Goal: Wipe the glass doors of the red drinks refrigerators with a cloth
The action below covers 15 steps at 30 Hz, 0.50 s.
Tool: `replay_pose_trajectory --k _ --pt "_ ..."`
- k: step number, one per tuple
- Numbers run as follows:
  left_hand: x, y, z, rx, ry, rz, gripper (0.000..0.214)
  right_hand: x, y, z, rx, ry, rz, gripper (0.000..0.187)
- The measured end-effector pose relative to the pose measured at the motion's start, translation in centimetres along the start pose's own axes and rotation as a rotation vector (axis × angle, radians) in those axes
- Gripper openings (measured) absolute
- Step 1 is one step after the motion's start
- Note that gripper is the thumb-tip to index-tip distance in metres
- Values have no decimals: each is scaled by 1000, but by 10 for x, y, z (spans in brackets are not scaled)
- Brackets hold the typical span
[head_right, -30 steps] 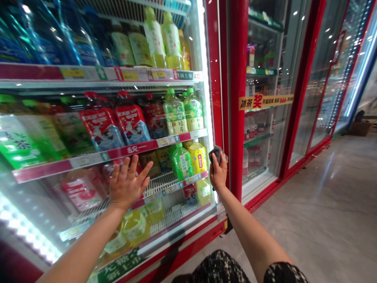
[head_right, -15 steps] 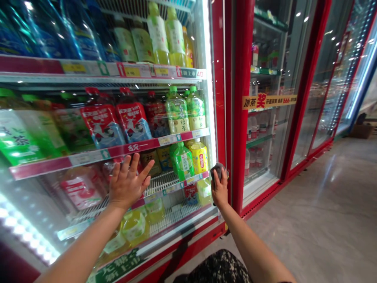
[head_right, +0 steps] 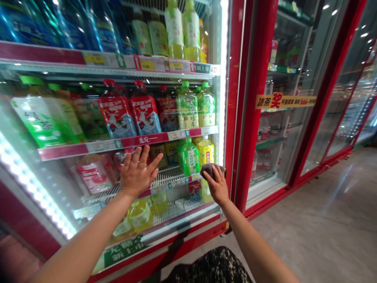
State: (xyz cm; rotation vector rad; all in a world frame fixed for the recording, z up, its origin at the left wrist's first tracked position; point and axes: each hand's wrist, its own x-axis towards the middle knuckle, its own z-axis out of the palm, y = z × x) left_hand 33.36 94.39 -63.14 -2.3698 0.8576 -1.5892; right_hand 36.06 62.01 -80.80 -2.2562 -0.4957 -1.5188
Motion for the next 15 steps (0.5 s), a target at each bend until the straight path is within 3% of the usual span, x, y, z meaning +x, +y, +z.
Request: replay_pose_trajectory --k 3,5,9,12,15 --pt "0 1 -2 4 -6 2 86 23 -8 3 23 159 132 72" --pt "0 2 -2 1 -7 5 87 37 -28 10 16 185 154 72" --pt "0 2 -3 13 2 20 88 16 -58 12 -9 -16 -79 69" --pt "-1 3 -3 41 8 30 89 -11 -46 4 -33 -148 -247 64" --pt "-1 3 -3 60 7 29 91 -3 -32 1 -26 -83 -203 66"
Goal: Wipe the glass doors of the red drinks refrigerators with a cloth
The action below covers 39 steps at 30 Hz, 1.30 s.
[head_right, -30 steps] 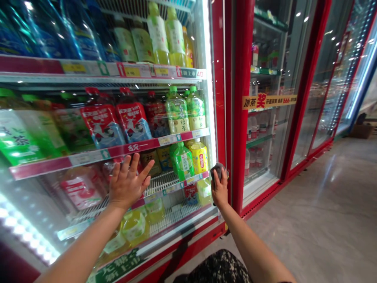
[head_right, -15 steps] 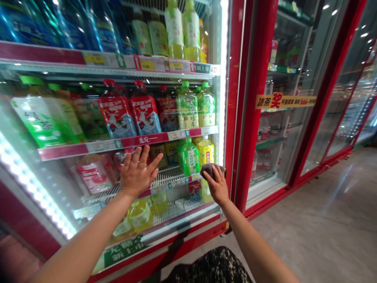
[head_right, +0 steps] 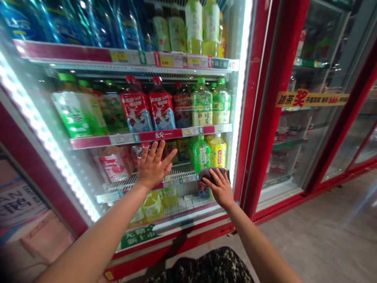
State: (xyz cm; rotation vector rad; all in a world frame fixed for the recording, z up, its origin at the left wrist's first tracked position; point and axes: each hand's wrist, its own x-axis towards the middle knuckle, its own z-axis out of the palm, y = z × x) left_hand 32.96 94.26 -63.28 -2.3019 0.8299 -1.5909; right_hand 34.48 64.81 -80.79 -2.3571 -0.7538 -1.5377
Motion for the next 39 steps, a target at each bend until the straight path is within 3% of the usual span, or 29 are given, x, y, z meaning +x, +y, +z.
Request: replay_pose_trajectory --k 3,5,8,11,15,18,21,25,28,30,32,34,37,39 --pt "-1 0 0 -1 -3 -2 92 35 -11 7 15 191 164 71" --pt "-1 1 1 -9 -10 -6 92 52 -32 14 6 240 196 71" --pt "-2 1 1 -18 -28 -16 92 43 -54 14 7 77 4 68" --pt "-4 2 1 -24 -54 -21 93 17 -45 2 24 -120 -209 65" --pt "-5 2 0 -49 -133 -44 93 28 -30 -3 3 -33 3 65" --pt "-5 3 -2 -66 -175 -52 93 54 -49 6 3 72 115 67" --pt "-4 4 -3 -72 -183 -52 95 53 -70 11 5 -8 1 68" --pt "-4 4 -3 -75 -186 -51 94 25 -60 -1 42 -209 -264 68" --pt "-5 4 -2 -63 -192 -54 92 27 -54 -5 22 -178 -92 68" --pt "-4 6 -1 -48 -195 -57 93 40 -65 0 11 -94 59 67" --pt "-3 8 -1 -35 -197 -57 93 50 -82 7 8 -51 82 67" --pt "-3 7 -4 -31 -205 -53 93 48 -94 11 17 -87 -62 66" --pt "-8 -3 -18 -30 -222 4 95 30 -86 4 40 -199 -345 66" --pt "-17 -17 -31 -8 -207 39 94 24 -74 -3 43 -229 -365 67"
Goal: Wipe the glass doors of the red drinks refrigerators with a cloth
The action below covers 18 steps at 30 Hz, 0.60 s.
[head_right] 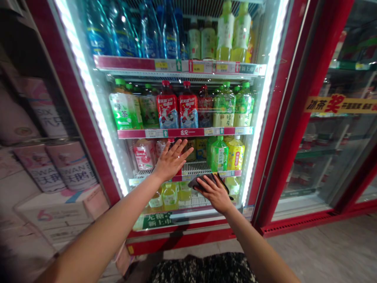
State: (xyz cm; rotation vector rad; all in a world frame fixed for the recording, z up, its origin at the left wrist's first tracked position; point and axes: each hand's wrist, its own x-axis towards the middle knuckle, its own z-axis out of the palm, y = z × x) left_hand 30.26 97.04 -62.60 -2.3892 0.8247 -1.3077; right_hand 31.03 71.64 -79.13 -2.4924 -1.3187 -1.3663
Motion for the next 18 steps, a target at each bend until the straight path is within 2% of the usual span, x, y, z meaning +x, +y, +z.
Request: replay_pose_trajectory --k 3,5,7,10,13,15,18 --pt "-25 -21 -16 52 40 -64 92 14 4 -6 12 49 192 70" --pt "-43 -31 -22 79 39 -144 93 40 -7 -5 26 112 323 70" --pt "-58 -35 -24 105 19 -199 94 64 -25 -2 38 165 372 67" --pt "-76 -37 -21 135 -20 -220 94 70 -44 1 50 151 229 63" --pt "-88 -39 -14 140 -50 -225 94 54 -34 -7 63 75 40 64" --pt "-93 -41 -9 138 -54 -223 96 52 -21 -16 64 61 64 64" --pt "-95 -44 -3 133 -42 -213 95 77 -16 -23 49 103 199 63"
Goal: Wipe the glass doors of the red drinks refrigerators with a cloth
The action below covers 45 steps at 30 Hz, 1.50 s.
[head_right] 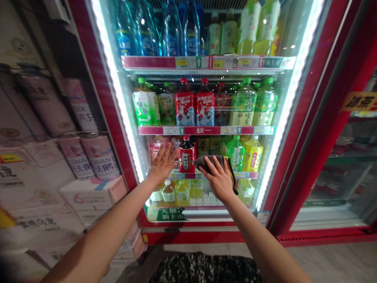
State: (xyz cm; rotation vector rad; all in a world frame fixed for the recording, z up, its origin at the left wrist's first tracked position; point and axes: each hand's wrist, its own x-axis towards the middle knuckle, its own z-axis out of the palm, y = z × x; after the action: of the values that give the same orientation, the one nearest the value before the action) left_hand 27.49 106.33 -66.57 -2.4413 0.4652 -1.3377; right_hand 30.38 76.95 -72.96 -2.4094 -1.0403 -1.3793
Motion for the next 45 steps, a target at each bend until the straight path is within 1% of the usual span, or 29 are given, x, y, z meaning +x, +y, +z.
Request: replay_pose_trajectory --k 2,4,6,8,9,10,11,13,15,17,19,20,22,23,24,26,28,29,31,32,34,36,38,40,42,43,45 --pt "0 0 2 -8 -2 -2 95 17 -16 8 -1 43 14 61" --pt "0 0 3 -17 -13 -9 95 20 -34 19 12 51 -61 59" --pt "0 0 2 -24 -24 -12 95 7 -44 27 32 10 -196 55" --pt "-1 2 1 -31 -31 -18 93 -10 -40 26 47 -50 -305 53" --pt "-1 2 1 -32 -31 -23 93 -16 -35 24 49 -69 -314 54" --pt "-2 3 1 -30 -29 -27 92 -18 -30 21 45 -76 -290 55" --pt "-2 4 1 -27 -25 -30 91 -17 -25 17 38 -69 -234 58" --pt "-3 6 2 -18 -14 -34 91 -4 -24 14 25 -19 -90 63" --pt "-1 6 2 -9 -2 -32 90 14 -33 16 22 37 2 65" --pt "0 6 1 1 5 -30 90 22 -48 24 28 53 -9 64" --pt "-1 4 -1 11 3 -26 89 16 -58 30 43 19 -121 62" --pt "-4 4 -3 12 -2 -24 89 9 -60 32 51 -9 -191 62" --pt "-17 7 -5 6 -15 -33 88 -3 -55 29 62 -52 -282 61" --pt "-26 10 -6 2 -21 -55 89 -6 -50 26 60 -61 -280 61" --pt "-38 14 -6 -1 -28 -94 90 -6 -46 23 53 -60 -245 61" --pt "-66 28 -5 0 -44 -213 93 5 -44 19 36 -30 -131 63" --pt "-93 46 -2 12 -88 -346 95 21 -52 21 33 12 -51 64" --pt "-105 55 0 19 -124 -391 95 28 -60 24 37 31 -41 64" --pt "-125 73 5 20 -196 -435 94 33 -75 31 48 46 -82 62" --pt "-132 80 8 20 -220 -453 92 31 -80 34 54 45 -131 59" --pt "-141 91 13 21 -239 -491 88 22 -80 36 62 28 -268 54" --pt "-146 99 17 21 -229 -532 83 14 -71 33 65 8 -375 51" --pt "-148 104 20 14 -212 -582 83 16 -60 27 63 2 -378 52" --pt "-149 109 22 9 -191 -650 86 29 -58 25 63 13 -310 54" --pt "-153 112 24 11 -173 -705 88 43 -69 29 64 44 -259 54" --pt "-156 114 23 15 -169 -717 88 47 -78 33 64 63 -261 52" --pt "-164 115 21 20 -182 -703 87 48 -95 42 64 93 -339 45"
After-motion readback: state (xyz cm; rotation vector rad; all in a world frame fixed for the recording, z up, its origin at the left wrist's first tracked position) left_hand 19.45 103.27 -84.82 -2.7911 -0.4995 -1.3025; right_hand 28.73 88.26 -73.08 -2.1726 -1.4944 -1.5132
